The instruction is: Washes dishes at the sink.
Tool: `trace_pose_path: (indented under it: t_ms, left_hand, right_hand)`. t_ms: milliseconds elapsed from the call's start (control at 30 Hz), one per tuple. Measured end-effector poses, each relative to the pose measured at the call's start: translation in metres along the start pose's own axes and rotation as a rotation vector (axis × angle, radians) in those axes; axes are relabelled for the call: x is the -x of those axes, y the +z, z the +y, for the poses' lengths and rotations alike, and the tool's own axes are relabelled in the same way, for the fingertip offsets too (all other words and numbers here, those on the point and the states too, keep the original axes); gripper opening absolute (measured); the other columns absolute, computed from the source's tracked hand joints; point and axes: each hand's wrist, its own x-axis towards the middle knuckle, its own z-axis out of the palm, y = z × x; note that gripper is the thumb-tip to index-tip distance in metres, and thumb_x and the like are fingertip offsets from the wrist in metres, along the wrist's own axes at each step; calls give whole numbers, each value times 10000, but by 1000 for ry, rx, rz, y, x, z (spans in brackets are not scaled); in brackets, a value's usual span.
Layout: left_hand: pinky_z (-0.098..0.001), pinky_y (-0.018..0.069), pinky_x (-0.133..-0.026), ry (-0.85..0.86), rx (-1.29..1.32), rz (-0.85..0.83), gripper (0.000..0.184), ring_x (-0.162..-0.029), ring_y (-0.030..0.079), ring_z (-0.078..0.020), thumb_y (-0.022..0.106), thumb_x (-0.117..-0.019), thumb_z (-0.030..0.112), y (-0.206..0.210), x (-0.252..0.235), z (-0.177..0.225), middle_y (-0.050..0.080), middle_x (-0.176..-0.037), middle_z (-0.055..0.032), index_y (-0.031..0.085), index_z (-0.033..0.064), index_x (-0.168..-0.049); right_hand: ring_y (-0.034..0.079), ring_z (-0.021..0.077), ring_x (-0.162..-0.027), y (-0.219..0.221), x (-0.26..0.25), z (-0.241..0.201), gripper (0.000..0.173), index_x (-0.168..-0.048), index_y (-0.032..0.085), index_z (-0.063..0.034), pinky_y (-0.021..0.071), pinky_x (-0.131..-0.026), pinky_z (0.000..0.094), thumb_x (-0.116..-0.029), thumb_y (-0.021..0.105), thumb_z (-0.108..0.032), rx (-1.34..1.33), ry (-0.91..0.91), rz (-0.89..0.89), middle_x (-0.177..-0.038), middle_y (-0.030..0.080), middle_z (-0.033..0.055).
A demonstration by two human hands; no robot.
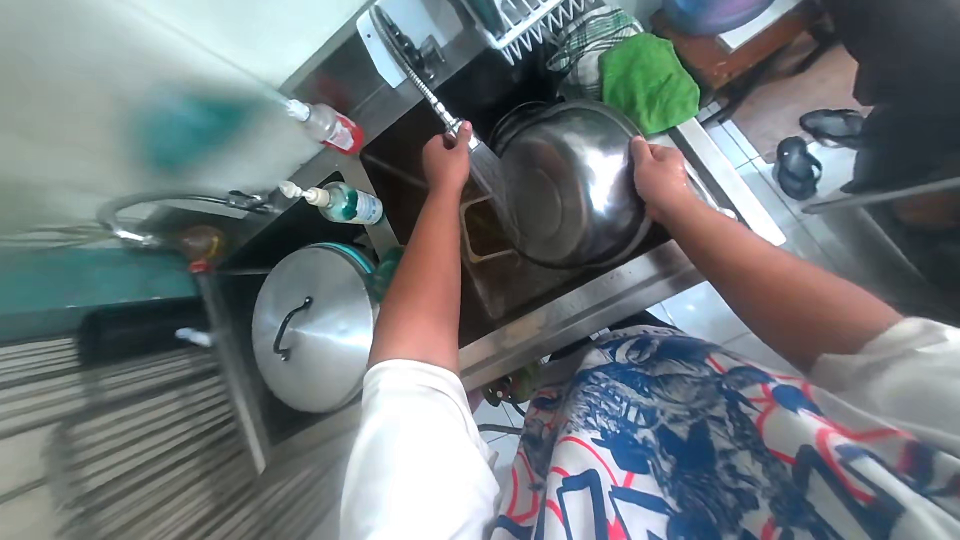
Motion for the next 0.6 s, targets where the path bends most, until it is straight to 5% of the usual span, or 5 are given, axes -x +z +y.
trace_pose_path:
  t_ms: [167, 367, 500, 600]
  left_hand:
    - [-488, 503, -960, -32, 26, 23, 539, -1034, 658, -280, 541, -1050, 488, -3, 4, 0, 680, -1085, -198, 675, -29, -1124]
    - [-506, 466, -1055, -60, 127, 79, 612, -1212, 612, -321, 502, -1064, 481, -32, 37, -2, 646, -1269, -235, 561, -43, -1374]
    - [-477, 534, -893, -83, 214, 66, 580, -1041, 652, -292, 450, -1080, 477, -48, 89, -18, 649, -1207, -212, 563, -25, -1348]
    - [-447, 541, -829, -207, 308, -37, 594, -979, 650, -255, 355, -1104, 493, -42, 123, -37, 652, -1180, -177, 586, -5, -1330]
  right_hand:
    - [558, 180, -602, -5, 9, -10, 509, -760, 581, -57, 466, -607, 441, -1101, 437, -406, 189, -247, -59, -653, 534, 58]
    - [553, 235, -556, -14, 36, -18, 456, -810, 632, 6, 446, -551, 455, -1082, 466, -321, 426, -674, -20, -625, 552, 110]
    - [643, 368, -574, -15, 50, -11, 432, -825, 651, 44, 488, -521, 553, -1050, 493, -289, 524, -964, -46, -653, 630, 202]
    - [682, 386, -585, -8, 48, 0, 424, -778, 653, 39, 528, -508, 540, -1024, 530, -285, 561, -1265, -86, -654, 656, 206]
